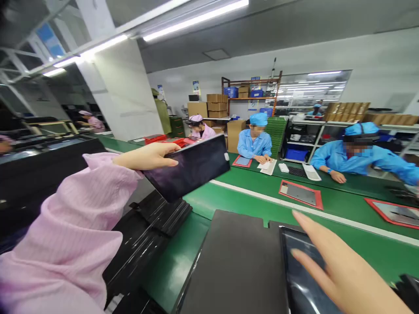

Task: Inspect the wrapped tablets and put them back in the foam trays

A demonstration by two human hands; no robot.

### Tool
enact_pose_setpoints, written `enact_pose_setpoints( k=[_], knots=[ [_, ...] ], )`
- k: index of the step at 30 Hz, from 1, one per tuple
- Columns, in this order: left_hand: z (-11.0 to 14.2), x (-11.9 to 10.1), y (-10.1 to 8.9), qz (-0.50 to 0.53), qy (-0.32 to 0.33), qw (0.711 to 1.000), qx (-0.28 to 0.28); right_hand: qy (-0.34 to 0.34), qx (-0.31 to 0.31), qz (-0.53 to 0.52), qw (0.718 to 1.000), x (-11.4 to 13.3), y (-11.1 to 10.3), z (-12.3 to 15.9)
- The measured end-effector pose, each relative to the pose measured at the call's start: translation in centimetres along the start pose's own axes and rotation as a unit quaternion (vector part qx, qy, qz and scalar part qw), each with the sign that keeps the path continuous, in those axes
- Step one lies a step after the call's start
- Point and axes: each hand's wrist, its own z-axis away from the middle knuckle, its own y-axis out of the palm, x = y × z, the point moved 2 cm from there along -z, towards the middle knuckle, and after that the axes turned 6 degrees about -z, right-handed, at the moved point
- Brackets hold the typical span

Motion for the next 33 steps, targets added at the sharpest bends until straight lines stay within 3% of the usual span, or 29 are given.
enact_pose_setpoints(
  k=[1,2,5,8,9,11,13,14,16,18,20,22,25,27,30,33],
  knots=[
    [0.1,-2.2,0.4,0.02,0.038,0.998,0.04,-0.035,0.053,0.058,0.996,0.8,0.7,-0.6],
    [0.2,-4.2,0.8,0.045,0.065,0.994,0.076,-0.081,0.06,0.099,0.99,1.5,1.2,-1.2],
    [0.9,-9.1,2.2,0.078,0.132,0.971,0.181,-0.195,0.003,0.187,0.963,3.3,2.0,-2.3],
    [1.8,-12.8,3.6,0.045,0.216,0.935,0.276,-0.21,-0.039,0.206,0.955,4.9,1.8,-2.6],
    [2.2,-14.0,4.0,0.039,0.247,0.919,0.303,-0.19,-0.011,0.193,0.963,5.4,1.8,-2.5],
    [3.1,-16.1,4.7,0.021,0.3,0.888,0.348,-0.105,0.127,0.148,0.975,6.1,2.3,-2.3],
    [3.6,-17.8,5.2,-0.023,0.336,0.87,0.361,0.02,0.267,0.081,0.96,6.3,3.5,-1.5],
    [3.6,-18.3,5.2,-0.045,0.347,0.874,0.338,0.083,0.294,0.036,0.952,6.3,4.1,-1.0],
    [3.1,-18.7,4.7,-0.067,0.346,0.907,0.229,0.2,0.261,-0.086,0.941,6.1,5.4,0.1],
    [2.6,-17.6,4.1,-0.045,0.312,0.944,0.098,0.323,0.189,-0.218,0.901,5.5,6.5,1.5],
    [2.7,-15.1,4.5,-0.011,0.271,0.962,0.037,0.438,0.134,-0.294,0.839,4.9,7.4,3.0],
    [3.8,-11.8,6.4,0.035,0.247,0.967,0.048,0.512,0.09,-0.31,0.796,4.2,8.0,4.4],
    [7.2,-6.4,10.9,0.149,0.21,0.958,0.125,0.572,0.065,-0.307,0.758,2.8,8.5,6.6],
    [10.2,-3.2,14.2,0.223,0.186,0.939,0.186,0.585,0.074,-0.288,0.754,1.9,8.8,8.0],
    [14.3,0.1,17.8,0.273,0.152,0.918,0.245,0.565,0.126,-0.209,0.788,0.9,8.6,9.2],
    [16.9,1.5,20.1,0.258,0.159,0.92,0.248,0.532,0.314,-0.005,0.786,0.5,7.9,8.9]
  ],
)
